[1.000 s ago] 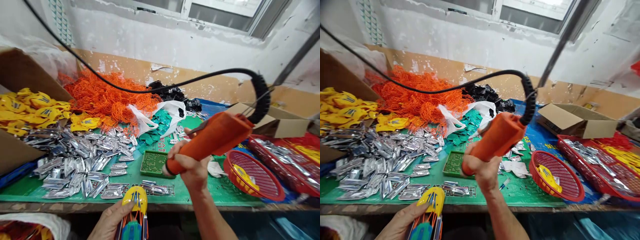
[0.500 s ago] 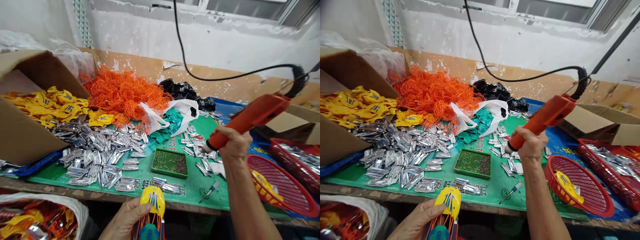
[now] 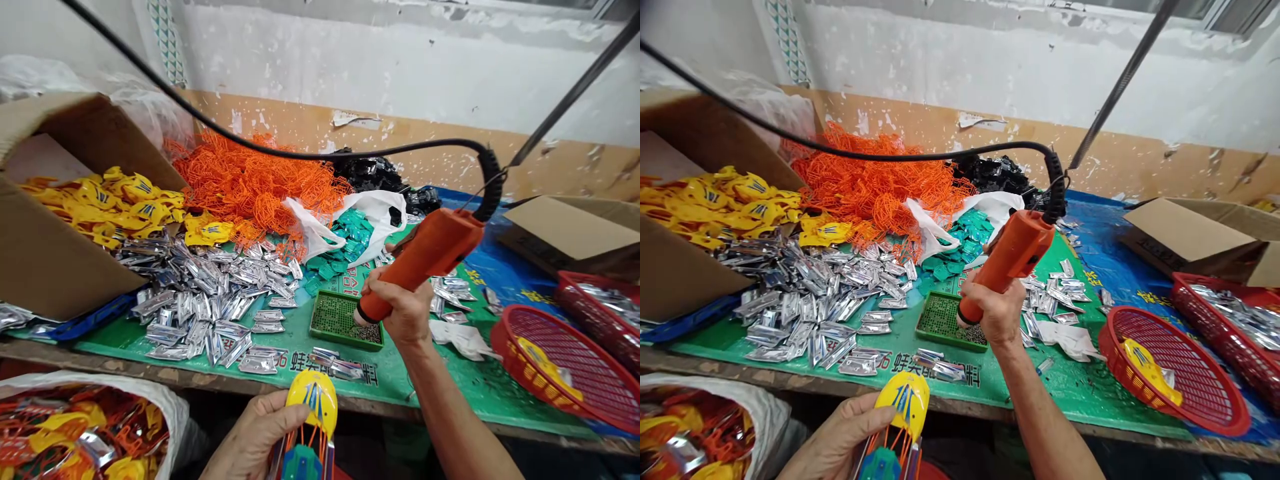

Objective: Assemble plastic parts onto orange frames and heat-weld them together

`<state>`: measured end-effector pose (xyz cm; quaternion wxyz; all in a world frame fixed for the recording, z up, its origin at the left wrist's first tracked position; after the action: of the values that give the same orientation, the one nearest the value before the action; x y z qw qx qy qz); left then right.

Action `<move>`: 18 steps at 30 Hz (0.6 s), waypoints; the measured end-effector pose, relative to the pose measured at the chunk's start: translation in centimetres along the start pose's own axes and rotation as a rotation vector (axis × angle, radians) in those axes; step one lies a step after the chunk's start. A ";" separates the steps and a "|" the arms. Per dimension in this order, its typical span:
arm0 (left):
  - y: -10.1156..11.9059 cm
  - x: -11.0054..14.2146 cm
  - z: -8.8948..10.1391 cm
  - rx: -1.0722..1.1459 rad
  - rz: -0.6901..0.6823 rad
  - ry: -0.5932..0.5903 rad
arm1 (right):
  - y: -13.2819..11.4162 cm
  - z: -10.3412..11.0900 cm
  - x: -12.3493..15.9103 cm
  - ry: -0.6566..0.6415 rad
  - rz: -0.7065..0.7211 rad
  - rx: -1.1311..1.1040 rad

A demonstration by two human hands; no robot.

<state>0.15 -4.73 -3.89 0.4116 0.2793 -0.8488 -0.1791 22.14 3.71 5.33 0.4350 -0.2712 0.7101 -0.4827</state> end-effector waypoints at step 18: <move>-0.5 0.0 -0.4 -0.030 0.014 -0.014 | 0.8 0.3 0.4 0.051 -0.023 0.011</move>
<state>0.62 -5.17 -3.97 0.4110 0.2656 -0.8509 -0.1909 22.25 3.55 4.43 0.4128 -0.2645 0.7151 -0.4982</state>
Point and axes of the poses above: each hand's wrist, its own x-axis away from the middle knuckle, its own z-axis out of the back of the hand, y = z × x, the point moved 6 cm from there along -x, towards the middle knuckle, and after that the axes turned 4 degrees about x, right-handed, at the moved point
